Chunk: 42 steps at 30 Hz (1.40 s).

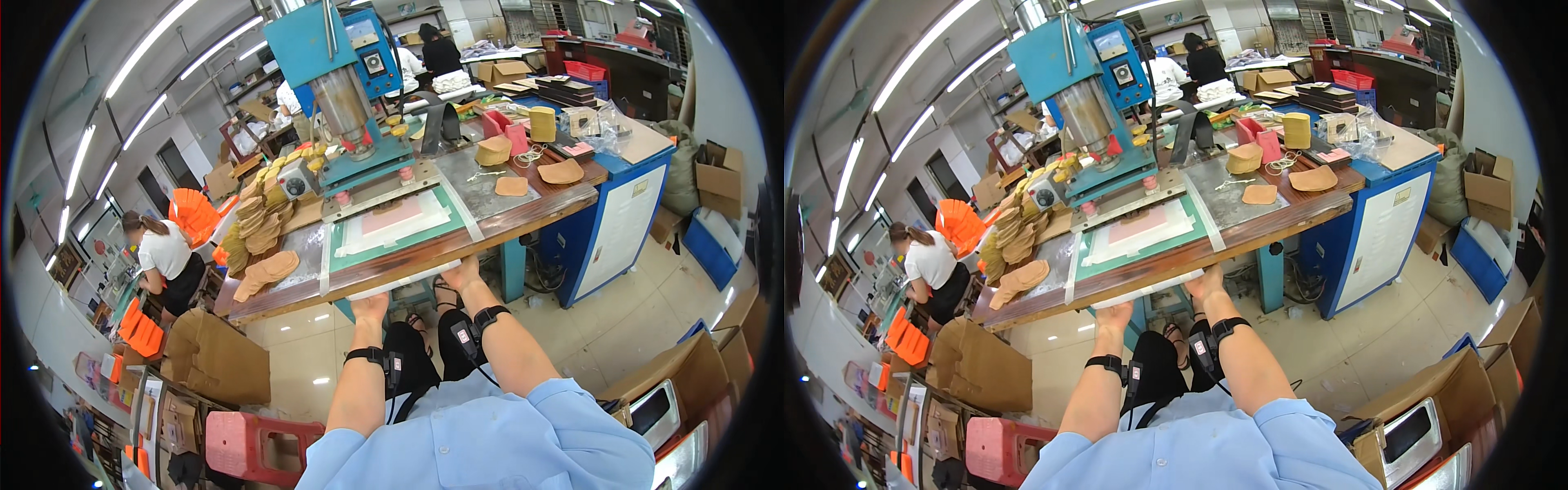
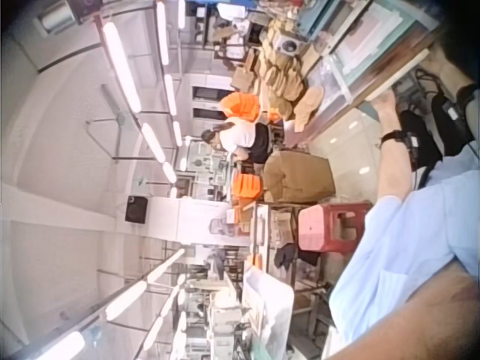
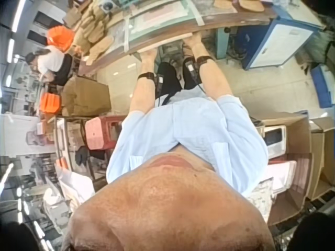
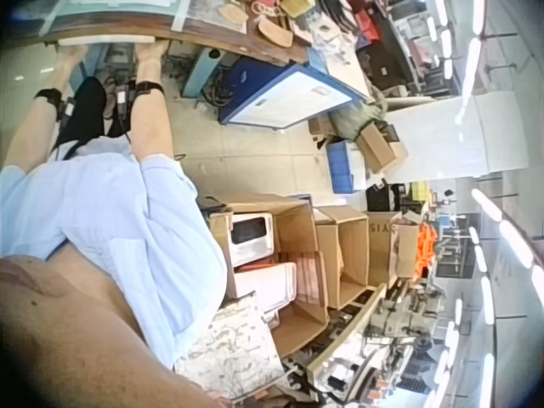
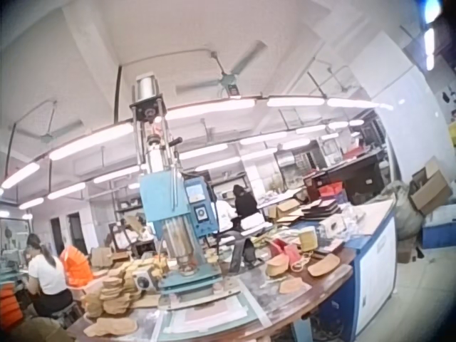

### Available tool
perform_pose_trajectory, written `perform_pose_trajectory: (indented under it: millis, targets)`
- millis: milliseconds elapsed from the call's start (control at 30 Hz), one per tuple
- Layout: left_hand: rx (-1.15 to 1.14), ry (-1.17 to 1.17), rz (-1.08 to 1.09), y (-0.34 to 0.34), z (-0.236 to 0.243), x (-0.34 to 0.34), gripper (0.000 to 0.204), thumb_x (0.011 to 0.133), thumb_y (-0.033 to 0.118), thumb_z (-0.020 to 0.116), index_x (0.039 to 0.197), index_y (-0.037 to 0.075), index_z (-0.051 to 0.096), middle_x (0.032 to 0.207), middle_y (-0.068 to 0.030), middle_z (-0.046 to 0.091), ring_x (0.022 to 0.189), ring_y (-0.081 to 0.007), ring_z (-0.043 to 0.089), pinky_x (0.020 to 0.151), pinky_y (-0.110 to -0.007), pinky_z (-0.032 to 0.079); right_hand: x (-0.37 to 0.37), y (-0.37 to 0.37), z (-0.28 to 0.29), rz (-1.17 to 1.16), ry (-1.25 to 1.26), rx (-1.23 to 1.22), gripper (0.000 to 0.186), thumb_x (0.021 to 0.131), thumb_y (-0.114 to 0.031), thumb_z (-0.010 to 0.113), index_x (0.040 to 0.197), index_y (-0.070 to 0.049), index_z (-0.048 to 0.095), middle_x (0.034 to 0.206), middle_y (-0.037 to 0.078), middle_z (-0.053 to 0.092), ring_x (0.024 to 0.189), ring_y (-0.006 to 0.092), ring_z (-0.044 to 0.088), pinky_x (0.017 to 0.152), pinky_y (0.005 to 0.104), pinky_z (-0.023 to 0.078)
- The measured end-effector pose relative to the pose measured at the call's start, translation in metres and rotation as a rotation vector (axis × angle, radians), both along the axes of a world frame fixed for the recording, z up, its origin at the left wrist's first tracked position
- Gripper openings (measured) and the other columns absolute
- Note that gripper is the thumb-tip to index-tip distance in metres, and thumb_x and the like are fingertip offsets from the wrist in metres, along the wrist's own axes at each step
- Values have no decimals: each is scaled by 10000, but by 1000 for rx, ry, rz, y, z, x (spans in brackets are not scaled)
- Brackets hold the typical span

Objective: Operating an industrial heat press to stamp or bond leather components.

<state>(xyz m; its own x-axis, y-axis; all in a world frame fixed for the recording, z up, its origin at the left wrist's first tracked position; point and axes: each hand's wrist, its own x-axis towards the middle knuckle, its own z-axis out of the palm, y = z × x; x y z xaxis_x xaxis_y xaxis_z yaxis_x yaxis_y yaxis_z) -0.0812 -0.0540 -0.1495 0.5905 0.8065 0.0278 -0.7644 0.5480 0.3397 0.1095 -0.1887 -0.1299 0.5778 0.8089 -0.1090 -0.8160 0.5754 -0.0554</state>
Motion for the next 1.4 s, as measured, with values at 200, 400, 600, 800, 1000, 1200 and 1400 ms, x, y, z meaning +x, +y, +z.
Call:
perform_pose_trajectory:
  millis: [200, 400, 600, 800, 1000, 1200, 1400]
  targets:
    - [-8, -4, 6, -4, 5, 1, 420, 959, 340, 328, 1270, 84, 447, 1312, -88, 475, 1211, -280, 443, 1003, -481, 369, 0, -2, 2, 1, -35, 28, 416, 956, -331, 310, 1240, -56, 440, 1238, 93, 501, 1134, 262, 491, 976, 418, 397]
    - [-71, -38, -17, -9, 11, -1, 444, 962, 351, 300, 1291, 84, 432, 1332, -93, 459, 1228, -289, 428, 1011, -497, 352, 2, 0, 0, -4, -30, 17, 420, 957, -330, 323, 1258, -56, 427, 1255, 93, 489, 1147, 265, 481, 983, 420, 390]
    - [-30, -44, -18, 1, -1, -1, 446, 964, 349, 287, 1286, 78, 436, 1335, -94, 458, 1233, -290, 424, 1011, -491, 354, 2, 2, -3, 14, -58, 45, 417, 952, -340, 355, 1236, -46, 439, 1221, 102, 513, 1126, 260, 502, 969, 417, 411]
    - [-38, -33, -14, 1, -1, -1, 452, 965, 351, 281, 1297, 81, 428, 1342, -96, 452, 1244, -294, 414, 1011, -499, 350, 4, 3, -6, 9, -50, 53, 418, 958, -332, 324, 1245, -49, 435, 1234, 97, 504, 1127, 261, 502, 968, 421, 410]
    - [-67, -48, -18, -2, 4, -2, 456, 967, 350, 269, 1305, 84, 422, 1348, -97, 446, 1252, -297, 404, 1020, -503, 337, 1, 1, -2, 1, -38, 20, 411, 963, -318, 295, 1250, -57, 432, 1245, 89, 495, 1128, 258, 495, 964, 418, 407]
    - [-87, -43, -16, -1, 2, -1, 448, 969, 341, 273, 1297, 79, 430, 1344, -98, 450, 1242, -295, 416, 1020, -499, 341, 0, 0, 1, -10, -22, 10, 399, 962, -308, 292, 1225, -51, 446, 1208, 99, 516, 1101, 259, 513, 948, 423, 421]
    - [-88, -56, -20, 1, -1, -1, 454, 966, 354, 282, 1292, 77, 435, 1338, -103, 456, 1239, -296, 420, 1010, -502, 353, -1, -2, 4, -1, -15, 7, 424, 960, -320, 293, 1258, -49, 426, 1251, 105, 492, 1150, 266, 484, 985, 427, 389]
